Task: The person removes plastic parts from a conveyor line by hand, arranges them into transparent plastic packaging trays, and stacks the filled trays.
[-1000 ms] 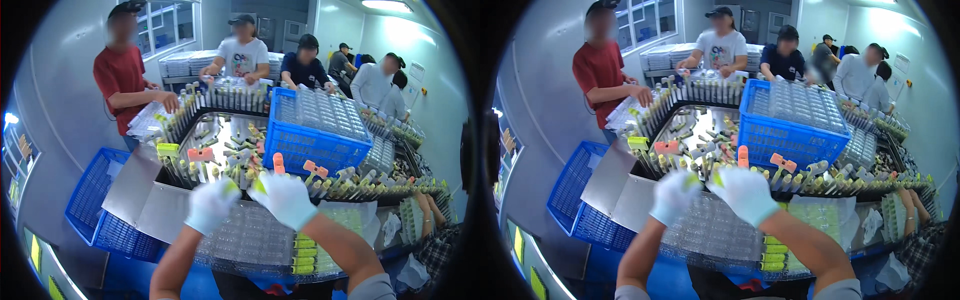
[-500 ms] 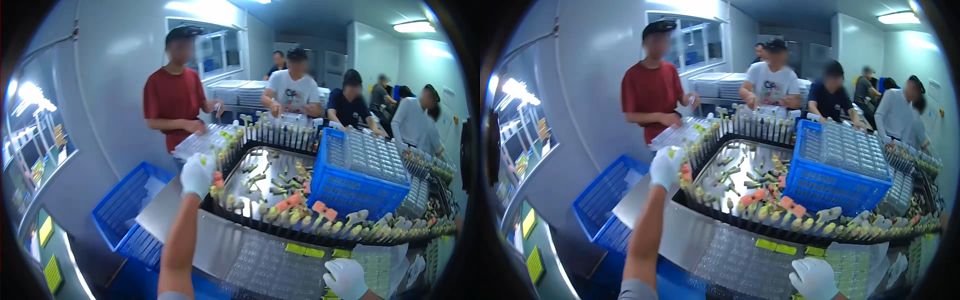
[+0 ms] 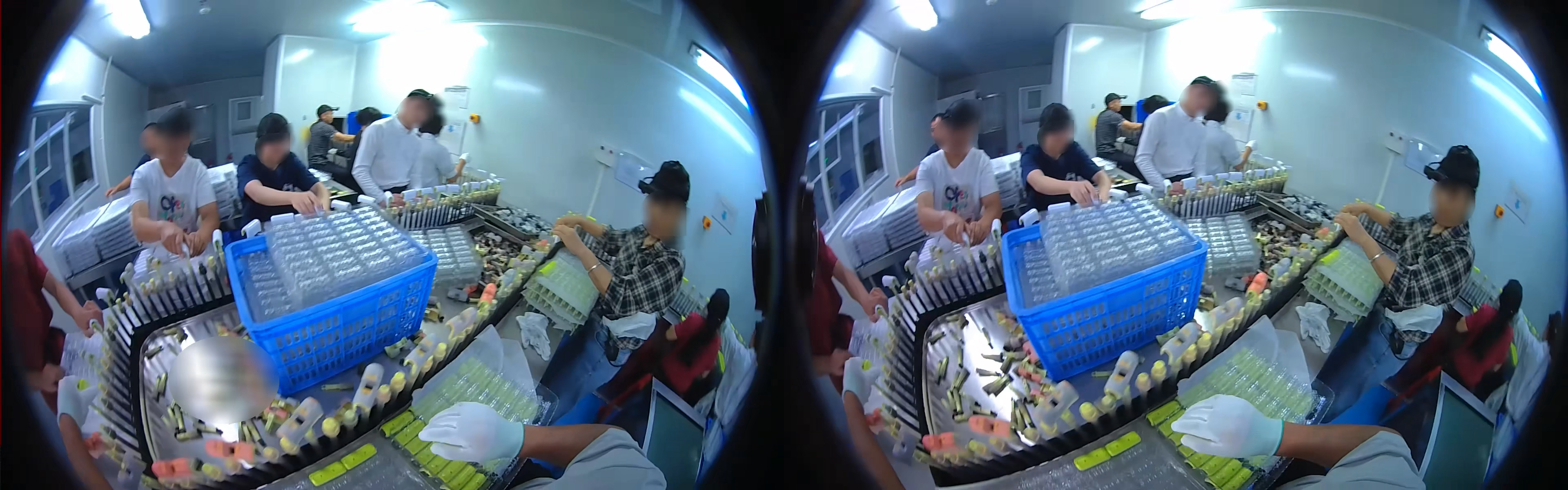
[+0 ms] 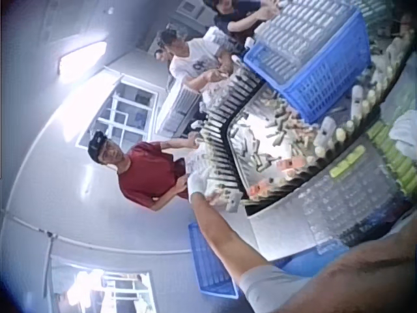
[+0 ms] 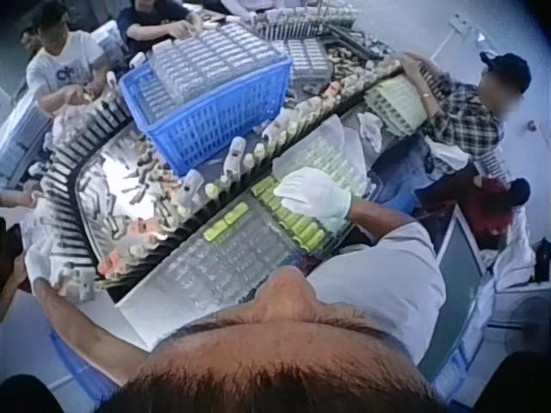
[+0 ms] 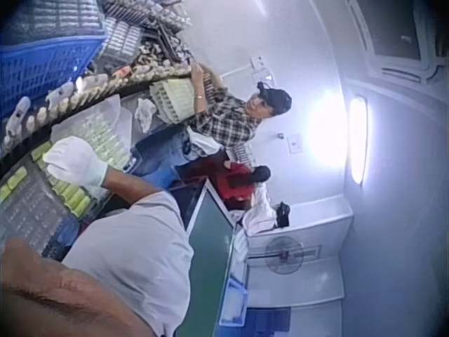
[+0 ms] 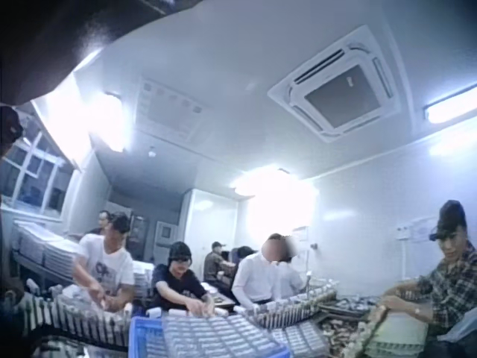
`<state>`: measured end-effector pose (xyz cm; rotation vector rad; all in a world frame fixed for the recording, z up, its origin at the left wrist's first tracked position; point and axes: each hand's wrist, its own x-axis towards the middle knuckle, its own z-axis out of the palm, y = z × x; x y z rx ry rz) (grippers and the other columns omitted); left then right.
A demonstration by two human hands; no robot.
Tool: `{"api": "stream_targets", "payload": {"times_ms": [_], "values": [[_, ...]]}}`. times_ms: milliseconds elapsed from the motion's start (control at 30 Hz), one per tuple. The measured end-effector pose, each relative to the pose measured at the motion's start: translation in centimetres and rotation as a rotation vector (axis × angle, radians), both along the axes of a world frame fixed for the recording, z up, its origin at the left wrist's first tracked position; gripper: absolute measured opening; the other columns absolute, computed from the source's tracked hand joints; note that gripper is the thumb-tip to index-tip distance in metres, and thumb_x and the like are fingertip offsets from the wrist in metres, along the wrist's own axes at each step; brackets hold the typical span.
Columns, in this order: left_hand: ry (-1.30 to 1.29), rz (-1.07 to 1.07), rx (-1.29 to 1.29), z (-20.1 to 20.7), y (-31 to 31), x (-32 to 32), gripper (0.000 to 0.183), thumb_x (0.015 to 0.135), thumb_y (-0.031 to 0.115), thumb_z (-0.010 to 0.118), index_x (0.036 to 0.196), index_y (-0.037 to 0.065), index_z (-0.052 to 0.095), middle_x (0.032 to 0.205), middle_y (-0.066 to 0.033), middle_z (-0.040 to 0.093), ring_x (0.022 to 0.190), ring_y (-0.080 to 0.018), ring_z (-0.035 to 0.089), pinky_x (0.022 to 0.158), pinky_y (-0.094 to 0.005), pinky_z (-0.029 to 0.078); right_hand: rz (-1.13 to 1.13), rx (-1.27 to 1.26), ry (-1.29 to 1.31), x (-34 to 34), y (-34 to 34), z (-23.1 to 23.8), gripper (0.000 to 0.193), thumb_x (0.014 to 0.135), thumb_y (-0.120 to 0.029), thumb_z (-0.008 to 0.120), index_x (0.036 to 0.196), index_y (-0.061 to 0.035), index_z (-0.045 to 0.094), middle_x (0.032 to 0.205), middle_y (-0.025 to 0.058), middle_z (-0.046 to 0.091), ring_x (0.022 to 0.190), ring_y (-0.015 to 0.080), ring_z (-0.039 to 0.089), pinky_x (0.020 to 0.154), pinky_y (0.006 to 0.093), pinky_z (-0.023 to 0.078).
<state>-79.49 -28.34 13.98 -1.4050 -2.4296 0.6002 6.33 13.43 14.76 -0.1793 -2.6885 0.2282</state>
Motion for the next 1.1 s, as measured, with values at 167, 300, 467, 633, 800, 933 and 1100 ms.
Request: {"api": "stream_targets", "payload": {"times_ms": [167, 300, 467, 633, 800, 933, 1100], "values": [[0.196, -0.269, -0.226, 0.8, 16.5, 1.4, 0.050, 0.090, 0.013, 0.067, 0.137, 0.027, 0.073, 0.140, 0.0006, 0.073, 0.132, -0.0186, 0.065, 0.123, -0.0514, 0.045, -0.175, 0.030, -0.042, 1.3, 0.9, 1.1, 0.027, 0.100, -0.028, 0.072, 0.117, -0.0082, 0.078, 0.108, 0.0091, 0.079, 0.101, 0.0300, 0.076, 0.081, 0.0417, 0.060], [-0.116, -0.246, -0.041, 1.7, 8.9, -1.9, 0.033, 0.108, 0.027, 0.059, 0.133, 0.011, 0.071, 0.121, -0.0090, 0.073, 0.111, -0.0242, 0.069, 0.102, -0.0426, 0.053, -0.074, -0.044, -0.050, -0.6, 1.5, 0.9, 0.027, 0.100, -0.029, 0.072, 0.116, -0.0092, 0.079, 0.105, 0.0086, 0.079, 0.096, 0.0295, 0.076, 0.078, 0.0418, 0.060], [-0.349, -0.199, 0.176, 2.9, 13.2, -4.6, 0.025, 0.109, 0.030, 0.062, 0.118, 0.011, 0.076, 0.095, -0.0070, 0.072, 0.086, -0.0203, 0.069, 0.079, -0.0390, 0.056, -0.117, -0.101, -0.143, -1.5, 0.3, 2.0, 0.019, 0.089, -0.023, 0.075, 0.100, -0.0079, 0.080, 0.090, 0.0093, 0.078, 0.075, 0.0307, 0.074, 0.065, 0.0473, 0.059], [-0.949, 0.323, 0.419, 6.0, 17.8, -0.3, 0.036, 0.102, 0.044, 0.074, 0.107, 0.008, 0.076, 0.077, -0.0028, 0.069, 0.064, -0.0142, 0.064, 0.061, -0.0351, 0.054, -0.356, -0.199, -0.085, -1.8, -3.4, 5.3, 0.018, 0.094, -0.012, 0.072, 0.109, -0.0029, 0.078, 0.104, 0.0166, 0.078, 0.099, 0.0414, 0.072, 0.093, 0.0518, 0.056], [-1.076, 0.353, 0.874, 13.0, 17.8, 6.3, 0.036, 0.105, 0.035, 0.073, 0.111, 0.000, 0.070, 0.080, -0.0035, 0.070, 0.065, -0.0128, 0.065, 0.058, -0.0331, 0.054, -0.212, -0.253, -0.065, -5.4, -1.7, 7.2, 0.019, 0.092, -0.008, 0.072, 0.109, -0.0015, 0.078, 0.105, 0.0171, 0.078, 0.100, 0.0412, 0.072, 0.093, 0.0528, 0.056], [-1.046, -0.031, 0.974, 16.3, 18.3, 16.6, 0.029, 0.104, 0.028, 0.074, 0.114, 0.001, 0.069, 0.084, -0.0031, 0.070, 0.074, -0.0096, 0.066, 0.062, -0.0308, 0.053, 0.041, -0.241, 0.013, -10.1, -1.4, 10.6, 0.026, 0.086, -0.011, 0.075, 0.110, -0.0015, 0.078, 0.107, 0.0158, 0.078, 0.099, 0.0402, 0.073, 0.092, 0.0529, 0.056], [-1.069, -0.479, 0.819, 17.9, 17.7, 39.8, 0.032, 0.105, 0.024, 0.070, 0.131, 0.006, 0.063, 0.087, -0.0053, 0.067, 0.067, -0.0110, 0.064, 0.058, -0.0285, 0.051, 0.273, -0.234, 0.309, -18.9, -2.8, 13.5, 0.054, 0.099, -0.049, 0.073, 0.133, -0.0073, 0.070, 0.118, 0.0122, 0.076, 0.101, 0.0314, 0.074, 0.089, 0.0424, 0.058]]}}
